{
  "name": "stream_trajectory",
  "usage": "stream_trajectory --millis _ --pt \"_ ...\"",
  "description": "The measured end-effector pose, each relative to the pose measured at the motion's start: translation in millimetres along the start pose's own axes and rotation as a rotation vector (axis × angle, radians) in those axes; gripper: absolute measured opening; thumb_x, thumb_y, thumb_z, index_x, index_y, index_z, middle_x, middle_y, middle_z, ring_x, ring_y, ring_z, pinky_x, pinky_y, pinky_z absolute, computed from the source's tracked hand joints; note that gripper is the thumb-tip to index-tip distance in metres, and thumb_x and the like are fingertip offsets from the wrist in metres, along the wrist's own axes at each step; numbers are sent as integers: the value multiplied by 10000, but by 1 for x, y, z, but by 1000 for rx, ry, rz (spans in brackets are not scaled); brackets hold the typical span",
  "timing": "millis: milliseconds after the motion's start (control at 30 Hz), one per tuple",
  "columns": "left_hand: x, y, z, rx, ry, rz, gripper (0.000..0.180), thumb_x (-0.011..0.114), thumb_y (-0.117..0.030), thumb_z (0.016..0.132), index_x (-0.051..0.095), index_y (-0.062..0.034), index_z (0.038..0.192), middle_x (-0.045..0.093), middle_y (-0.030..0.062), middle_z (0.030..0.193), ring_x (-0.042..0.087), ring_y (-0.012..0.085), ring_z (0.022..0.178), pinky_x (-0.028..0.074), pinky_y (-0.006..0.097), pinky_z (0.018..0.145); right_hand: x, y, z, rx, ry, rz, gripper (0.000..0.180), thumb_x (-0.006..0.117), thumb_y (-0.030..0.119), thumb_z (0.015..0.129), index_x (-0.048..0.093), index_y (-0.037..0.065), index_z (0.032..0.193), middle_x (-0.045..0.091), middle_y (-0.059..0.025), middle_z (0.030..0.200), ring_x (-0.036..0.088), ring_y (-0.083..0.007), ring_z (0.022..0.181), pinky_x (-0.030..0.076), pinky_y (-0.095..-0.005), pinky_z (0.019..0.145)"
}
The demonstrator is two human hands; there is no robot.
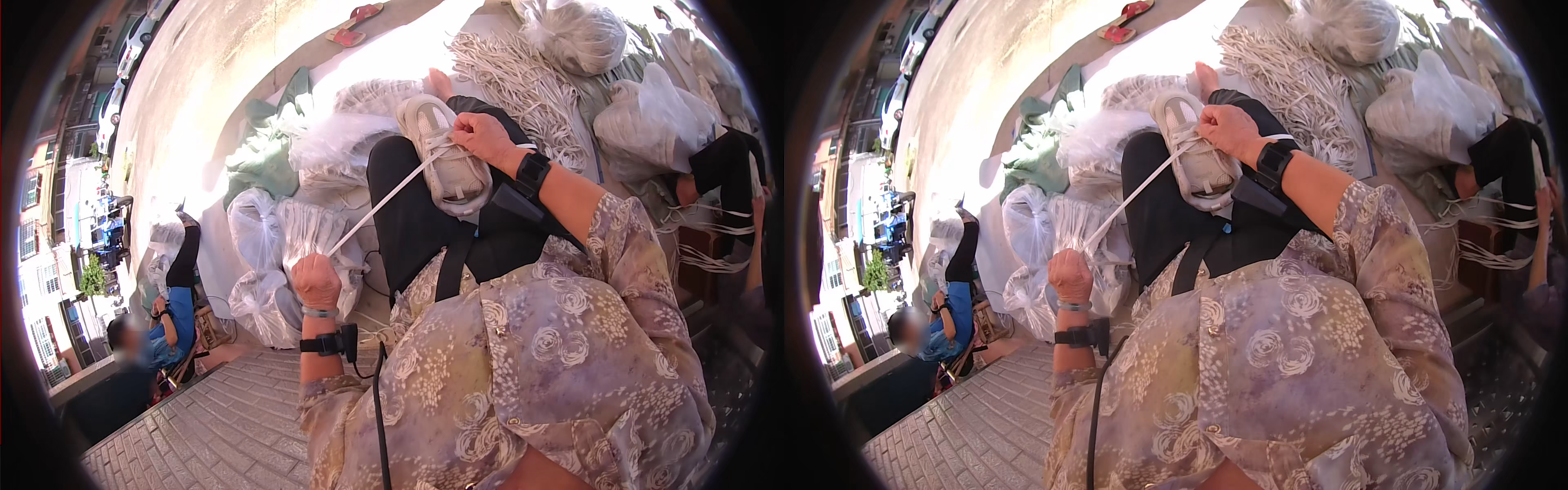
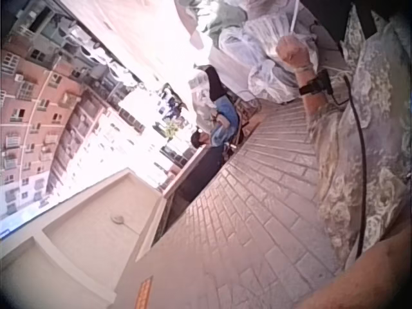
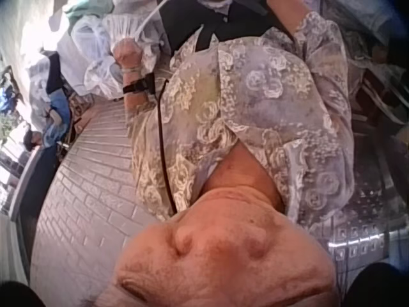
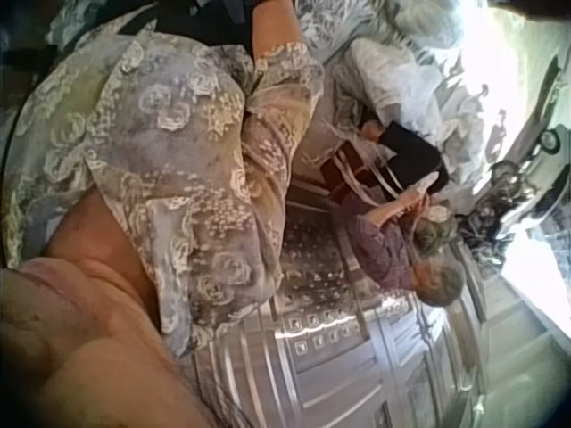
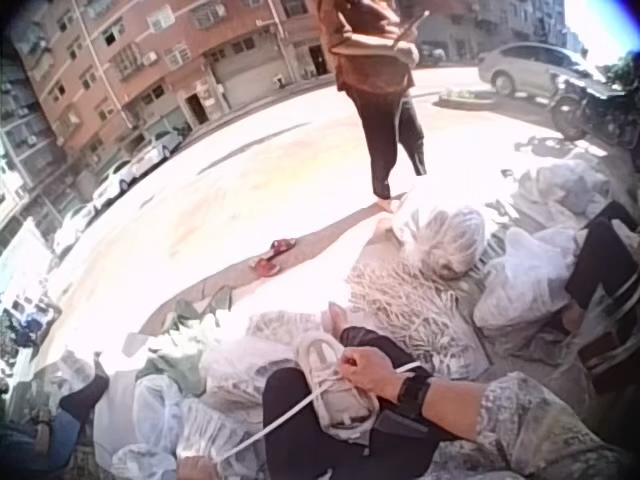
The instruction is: Lace a white sneaker while sitting on the floor.
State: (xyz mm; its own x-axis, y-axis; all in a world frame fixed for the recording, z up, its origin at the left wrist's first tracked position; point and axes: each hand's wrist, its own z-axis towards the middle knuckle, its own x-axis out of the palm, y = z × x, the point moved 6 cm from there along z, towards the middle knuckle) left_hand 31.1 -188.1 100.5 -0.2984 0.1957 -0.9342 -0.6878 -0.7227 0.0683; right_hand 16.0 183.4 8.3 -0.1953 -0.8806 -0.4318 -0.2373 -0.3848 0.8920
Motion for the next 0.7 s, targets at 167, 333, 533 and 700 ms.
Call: stream_trajectory --millis 167,333,533,700 --pt "0 14 -10 -22 86 46 81 575 -52 693 499 -71 672 531 82 681 523 285 665 393 386 644 2 7 0 -31 9 2 175 615 238 716 601 64 719 587 -87 644 582 -232 639 437 -338 601" --pt "22 -3 -13 -34 203 16 78 570 -93 704 499 -87 673 511 66 695 507 270 710 375 387 667 -8 3 -14 -8 39 -26 196 609 249 723 608 55 744 593 -99 652 584 -255 649 439 -352 611" --pt "27 -31 33 5 233 -156 168 635 -174 694 558 -87 815 551 61 861 512 273 848 374 396 767 -9 18 -54 -367 120 -265 340 609 284 751 564 74 1014 570 -162 850 579 -337 777 452 -409 663" --pt "30 -90 101 105 78 -294 311 666 -249 689 571 -63 919 552 67 935 497 278 924 361 409 833 -1 20 -56 -279 138 -355 376 551 243 785 495 95 1126 548 -181 897 576 -351 799 465 -424 698"
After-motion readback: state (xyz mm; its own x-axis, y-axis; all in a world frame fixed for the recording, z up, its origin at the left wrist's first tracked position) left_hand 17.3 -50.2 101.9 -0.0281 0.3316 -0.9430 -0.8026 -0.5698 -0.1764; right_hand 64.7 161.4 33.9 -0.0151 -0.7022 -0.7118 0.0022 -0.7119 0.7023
